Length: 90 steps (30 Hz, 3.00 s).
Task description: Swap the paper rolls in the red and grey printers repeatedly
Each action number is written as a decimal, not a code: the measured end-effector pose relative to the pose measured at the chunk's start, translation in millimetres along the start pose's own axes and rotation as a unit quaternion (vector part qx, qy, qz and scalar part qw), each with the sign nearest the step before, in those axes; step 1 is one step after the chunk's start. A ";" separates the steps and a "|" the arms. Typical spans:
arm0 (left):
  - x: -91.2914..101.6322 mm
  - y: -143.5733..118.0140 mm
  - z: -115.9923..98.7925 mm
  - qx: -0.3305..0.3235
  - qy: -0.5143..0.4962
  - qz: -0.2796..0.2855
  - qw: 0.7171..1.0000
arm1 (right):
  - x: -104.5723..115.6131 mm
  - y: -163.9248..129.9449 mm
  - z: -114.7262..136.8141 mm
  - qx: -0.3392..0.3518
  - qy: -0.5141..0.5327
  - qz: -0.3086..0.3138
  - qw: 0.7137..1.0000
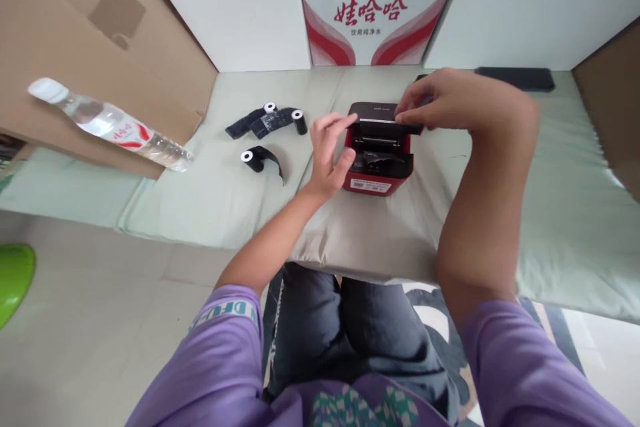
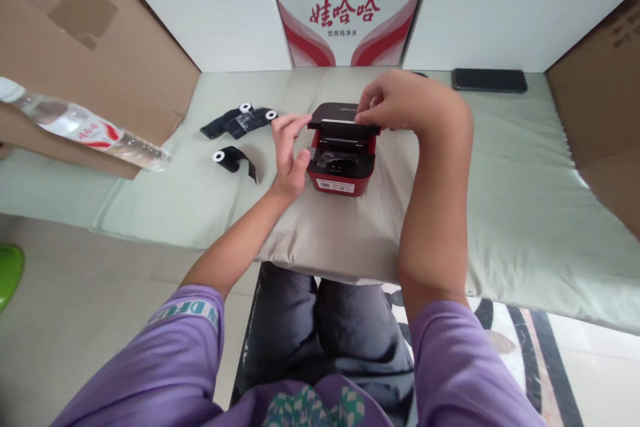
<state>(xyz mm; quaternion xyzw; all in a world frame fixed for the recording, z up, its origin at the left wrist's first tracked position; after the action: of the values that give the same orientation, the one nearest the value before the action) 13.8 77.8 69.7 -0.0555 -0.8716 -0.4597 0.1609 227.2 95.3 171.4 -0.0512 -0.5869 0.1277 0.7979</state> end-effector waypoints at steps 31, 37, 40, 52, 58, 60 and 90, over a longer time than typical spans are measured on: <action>-46.4 -5.6 80.3 0.309 -0.438 -0.025 0.844 | -43.5 35.0 -32.3 -0.045 0.143 0.085 0.985; -42.8 -8.3 70.6 0.282 -0.436 -0.019 0.855 | -35.9 31.8 -23.5 -0.027 0.089 0.068 0.993; -42.3 -8.3 69.4 0.275 -0.431 -0.013 0.860 | -11.2 15.6 -10.4 -0.019 0.003 -0.006 1.000; -40.7 -5.2 71.7 0.280 -0.385 -0.009 0.879 | -7.8 -20.0 36.3 0.052 -0.084 0.028 0.995; -38.6 -3.6 70.2 0.273 -0.384 -0.014 0.882 | -13.0 -17.0 50.1 0.077 -0.091 0.036 0.992; -39.3 -3.6 70.1 0.274 -0.379 -0.010 0.884 | -12.6 -16.3 50.6 0.078 -0.093 0.030 0.992; -47.0 -8.3 83.9 0.286 -0.404 0.005 0.869 | -6.6 -26.0 48.1 0.068 -0.033 0.031 0.997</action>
<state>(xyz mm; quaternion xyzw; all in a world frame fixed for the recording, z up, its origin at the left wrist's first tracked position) 36.8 144.2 3.5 -0.1922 -0.9535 -0.1264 -0.1947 183.4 65.2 186.0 -0.0111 -0.6014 0.1934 0.7751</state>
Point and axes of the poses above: each hand's wrist, its own y-axis towards the middle knuckle, its own x-axis out of the back of the hand, z = x × y, the point moved 8 cm from there along y, towards the middle knuckle, and after that the axes turned 9 degrees about -y, right-handed, at the moved point
